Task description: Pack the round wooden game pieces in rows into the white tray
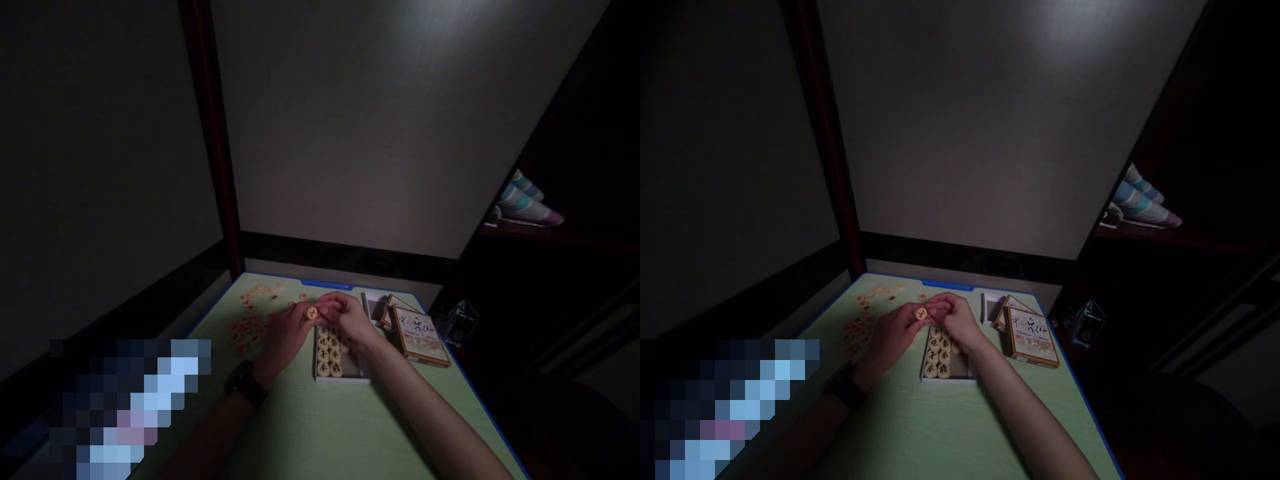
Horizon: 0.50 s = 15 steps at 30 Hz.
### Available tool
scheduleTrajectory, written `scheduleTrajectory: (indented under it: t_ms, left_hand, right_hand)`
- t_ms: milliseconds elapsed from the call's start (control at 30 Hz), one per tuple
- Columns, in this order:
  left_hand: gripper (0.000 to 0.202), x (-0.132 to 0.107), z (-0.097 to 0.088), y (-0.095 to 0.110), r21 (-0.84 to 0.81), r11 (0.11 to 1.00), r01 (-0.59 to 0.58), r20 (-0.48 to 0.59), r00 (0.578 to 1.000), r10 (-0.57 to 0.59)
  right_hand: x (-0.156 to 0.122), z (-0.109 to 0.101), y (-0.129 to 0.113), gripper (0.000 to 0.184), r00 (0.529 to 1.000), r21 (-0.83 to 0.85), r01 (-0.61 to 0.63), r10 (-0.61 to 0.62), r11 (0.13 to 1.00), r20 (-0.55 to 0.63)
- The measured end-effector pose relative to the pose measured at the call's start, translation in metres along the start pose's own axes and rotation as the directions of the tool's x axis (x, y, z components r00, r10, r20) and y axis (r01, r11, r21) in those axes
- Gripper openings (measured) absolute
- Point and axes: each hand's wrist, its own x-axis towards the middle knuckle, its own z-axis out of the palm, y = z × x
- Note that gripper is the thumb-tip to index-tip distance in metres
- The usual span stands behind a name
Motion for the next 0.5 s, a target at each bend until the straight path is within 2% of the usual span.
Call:
scheduleTrajectory:
  t_ms: [167, 500]
  left_hand:
    - [0.021, -0.002, 0.0013, 0.0012, 0.051, 0.999, 0.012, 0.009, 1.0, -0.013]
    - [0.018, -0.0013, 0.0035, 0.0029, -0.012, 1.0, -0.004, 0.01, 1.0, 0.004]
  right_hand:
    - [-0.001, -0.0002, 0.0018, 0.042, 0.994, 0.098, -0.106, 0.107, 0.99, 0.0]
    - [-0.001, -0.0068, 0.0006, 0.052, 0.987, 0.121, -0.139, 0.128, 0.983, 0.097]
